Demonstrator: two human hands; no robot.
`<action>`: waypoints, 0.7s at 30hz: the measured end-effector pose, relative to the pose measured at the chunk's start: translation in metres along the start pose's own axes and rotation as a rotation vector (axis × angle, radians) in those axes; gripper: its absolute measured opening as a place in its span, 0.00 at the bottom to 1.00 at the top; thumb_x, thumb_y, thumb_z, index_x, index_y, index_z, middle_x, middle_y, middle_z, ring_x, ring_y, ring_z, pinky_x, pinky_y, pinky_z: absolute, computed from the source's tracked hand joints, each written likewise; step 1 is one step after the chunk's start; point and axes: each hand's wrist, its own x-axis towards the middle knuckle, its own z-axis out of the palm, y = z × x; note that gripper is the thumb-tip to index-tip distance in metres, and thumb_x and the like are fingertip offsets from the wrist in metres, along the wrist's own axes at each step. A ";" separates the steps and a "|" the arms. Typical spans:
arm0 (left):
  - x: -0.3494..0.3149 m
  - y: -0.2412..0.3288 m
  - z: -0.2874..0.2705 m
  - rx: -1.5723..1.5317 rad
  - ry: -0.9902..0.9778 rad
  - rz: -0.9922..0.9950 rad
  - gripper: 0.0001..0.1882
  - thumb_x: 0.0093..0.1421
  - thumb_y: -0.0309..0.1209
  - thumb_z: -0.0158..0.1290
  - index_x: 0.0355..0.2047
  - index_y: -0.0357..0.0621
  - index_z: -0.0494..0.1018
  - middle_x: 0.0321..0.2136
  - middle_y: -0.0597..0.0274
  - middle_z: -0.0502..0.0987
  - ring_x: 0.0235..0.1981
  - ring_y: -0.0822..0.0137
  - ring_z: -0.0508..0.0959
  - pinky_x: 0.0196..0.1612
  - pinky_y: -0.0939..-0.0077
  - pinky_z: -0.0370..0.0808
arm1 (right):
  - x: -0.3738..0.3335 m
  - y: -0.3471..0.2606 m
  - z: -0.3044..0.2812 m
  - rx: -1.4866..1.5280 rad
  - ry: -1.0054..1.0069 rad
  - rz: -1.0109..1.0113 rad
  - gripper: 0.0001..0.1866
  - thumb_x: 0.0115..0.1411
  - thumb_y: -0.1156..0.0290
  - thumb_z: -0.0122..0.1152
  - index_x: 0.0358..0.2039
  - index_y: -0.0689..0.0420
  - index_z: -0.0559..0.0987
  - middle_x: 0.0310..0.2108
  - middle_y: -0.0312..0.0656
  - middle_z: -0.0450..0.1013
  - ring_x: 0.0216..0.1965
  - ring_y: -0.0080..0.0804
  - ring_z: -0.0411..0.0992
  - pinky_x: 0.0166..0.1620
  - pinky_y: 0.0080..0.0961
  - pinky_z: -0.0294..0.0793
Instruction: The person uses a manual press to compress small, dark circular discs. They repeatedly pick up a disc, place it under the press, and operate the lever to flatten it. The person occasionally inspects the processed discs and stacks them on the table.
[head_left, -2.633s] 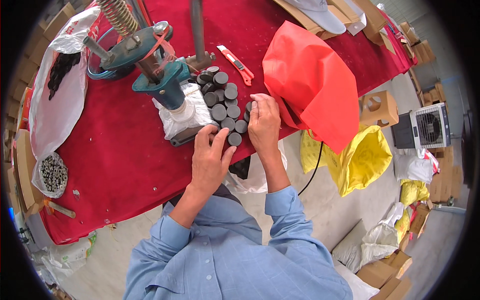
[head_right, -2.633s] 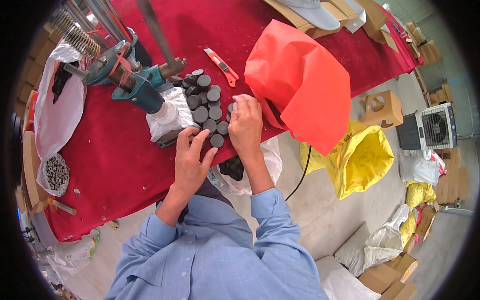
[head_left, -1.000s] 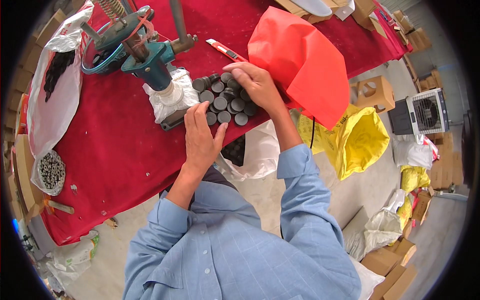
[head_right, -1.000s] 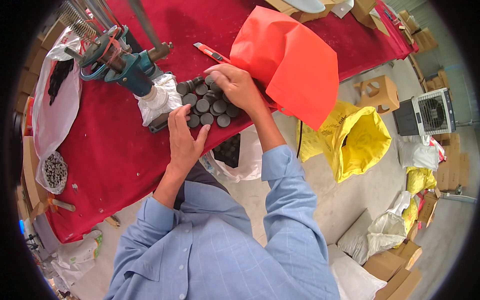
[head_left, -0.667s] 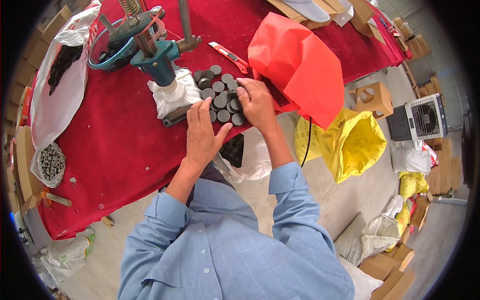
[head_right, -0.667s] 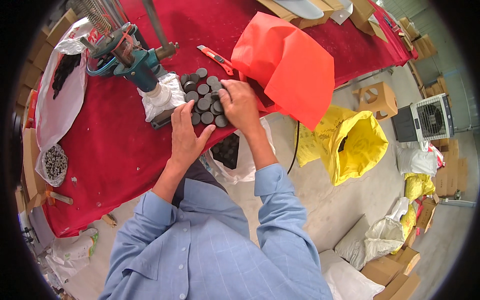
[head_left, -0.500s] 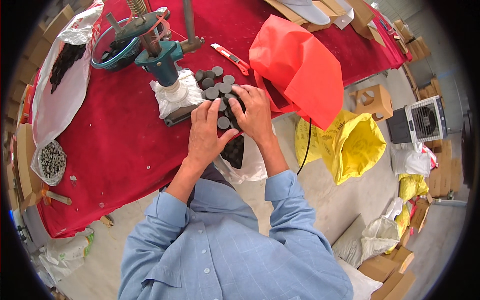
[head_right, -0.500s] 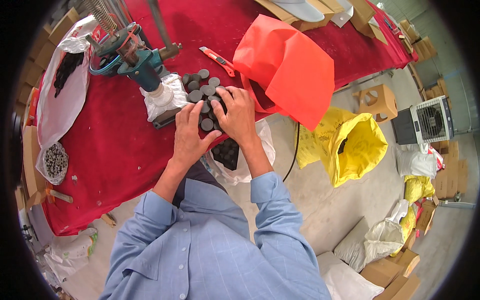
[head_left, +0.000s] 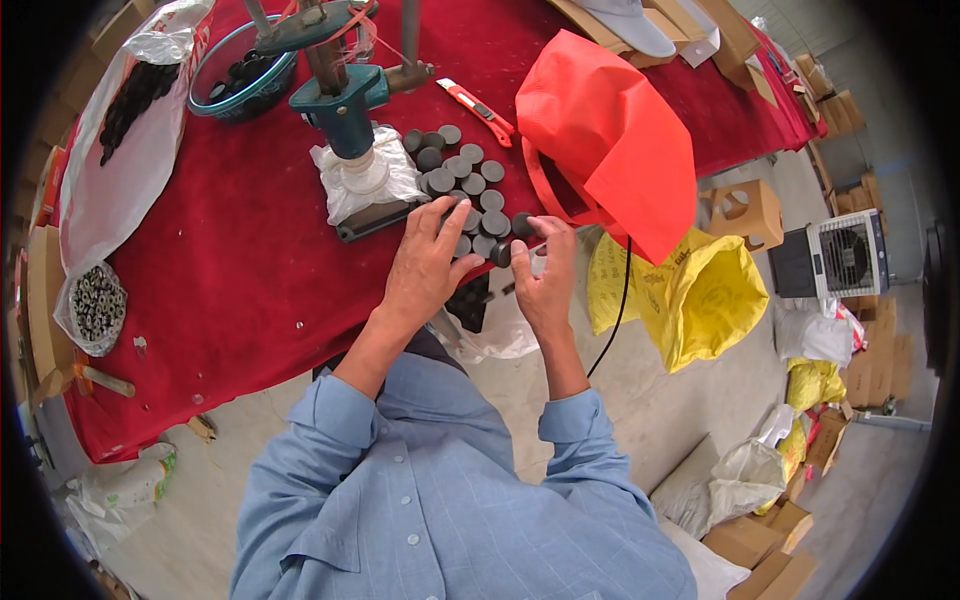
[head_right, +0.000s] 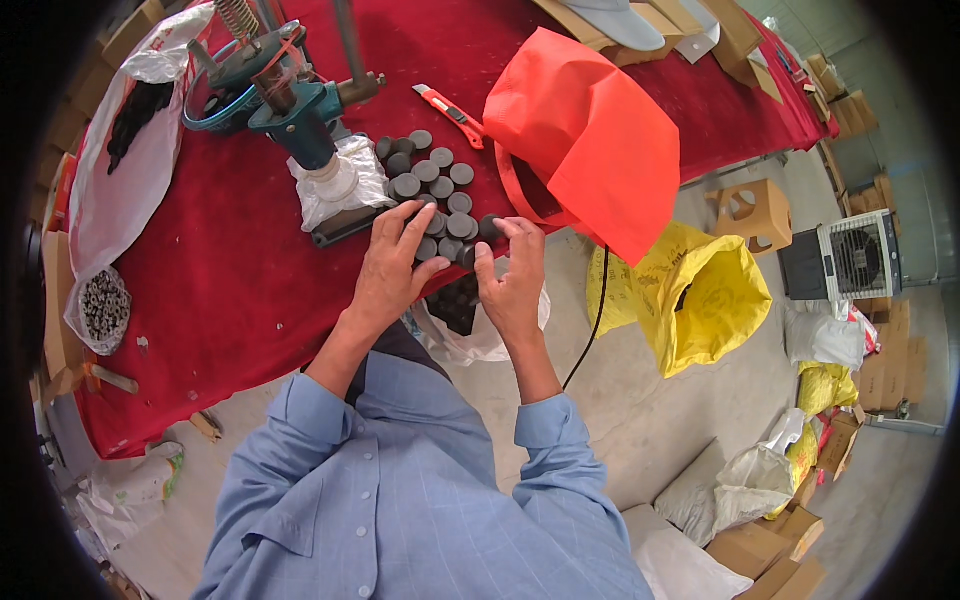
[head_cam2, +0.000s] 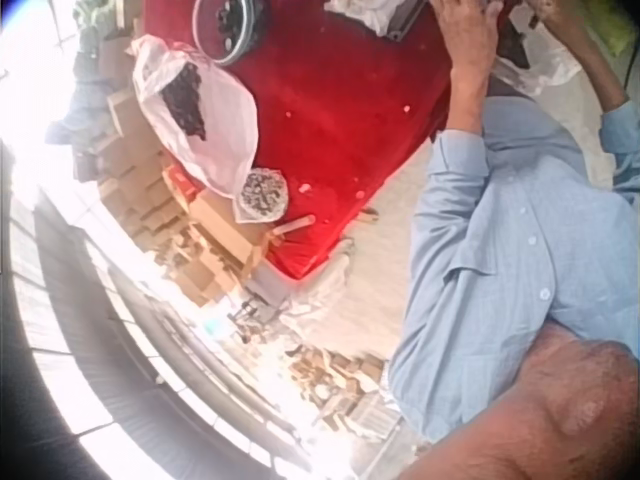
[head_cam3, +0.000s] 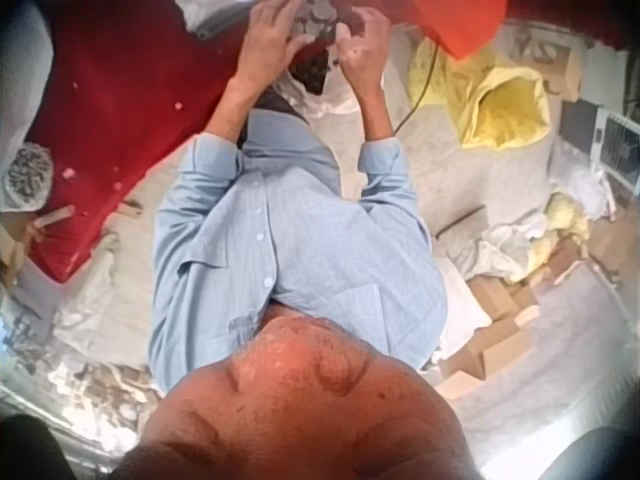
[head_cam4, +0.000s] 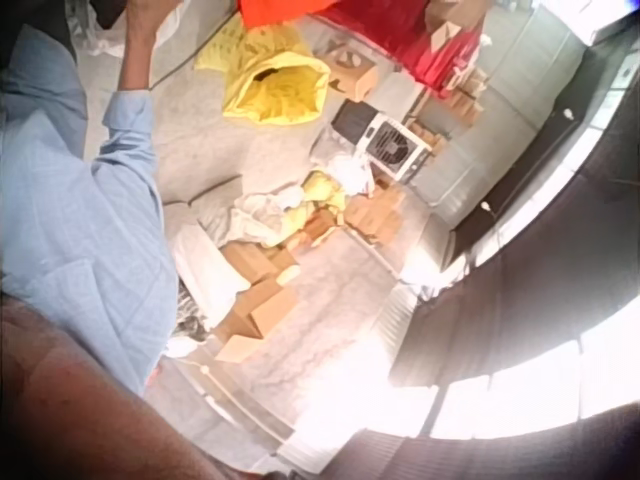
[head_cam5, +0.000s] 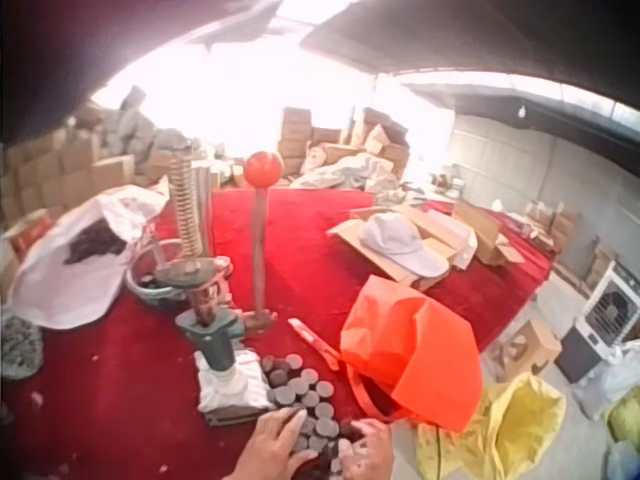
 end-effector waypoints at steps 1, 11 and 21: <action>0.000 0.000 0.000 -0.025 0.013 -0.017 0.40 0.52 0.33 0.72 0.64 0.39 0.68 0.62 0.49 0.67 0.61 0.45 0.69 0.63 0.54 0.72 | 0.000 0.001 -0.001 -0.002 0.003 -0.002 0.20 0.61 0.72 0.65 0.53 0.62 0.77 0.55 0.53 0.71 0.57 0.52 0.70 0.61 0.42 0.69; -0.005 -0.002 0.004 0.014 0.153 -0.097 0.44 0.46 0.36 0.75 0.61 0.35 0.70 0.57 0.46 0.74 0.55 0.45 0.73 0.58 0.55 0.74 | 0.071 0.009 0.038 -0.190 -0.276 -0.180 0.34 0.61 0.52 0.68 0.63 0.57 0.75 0.65 0.54 0.69 0.65 0.53 0.65 0.64 0.51 0.65; 0.002 0.002 -0.011 -0.059 -0.016 -0.064 0.37 0.48 0.31 0.72 0.60 0.42 0.75 0.58 0.59 0.78 0.44 0.54 0.75 0.52 0.61 0.75 | 0.054 -0.001 0.011 -0.084 -0.329 -0.136 0.26 0.58 0.62 0.70 0.56 0.56 0.79 0.51 0.46 0.76 0.54 0.48 0.72 0.57 0.42 0.71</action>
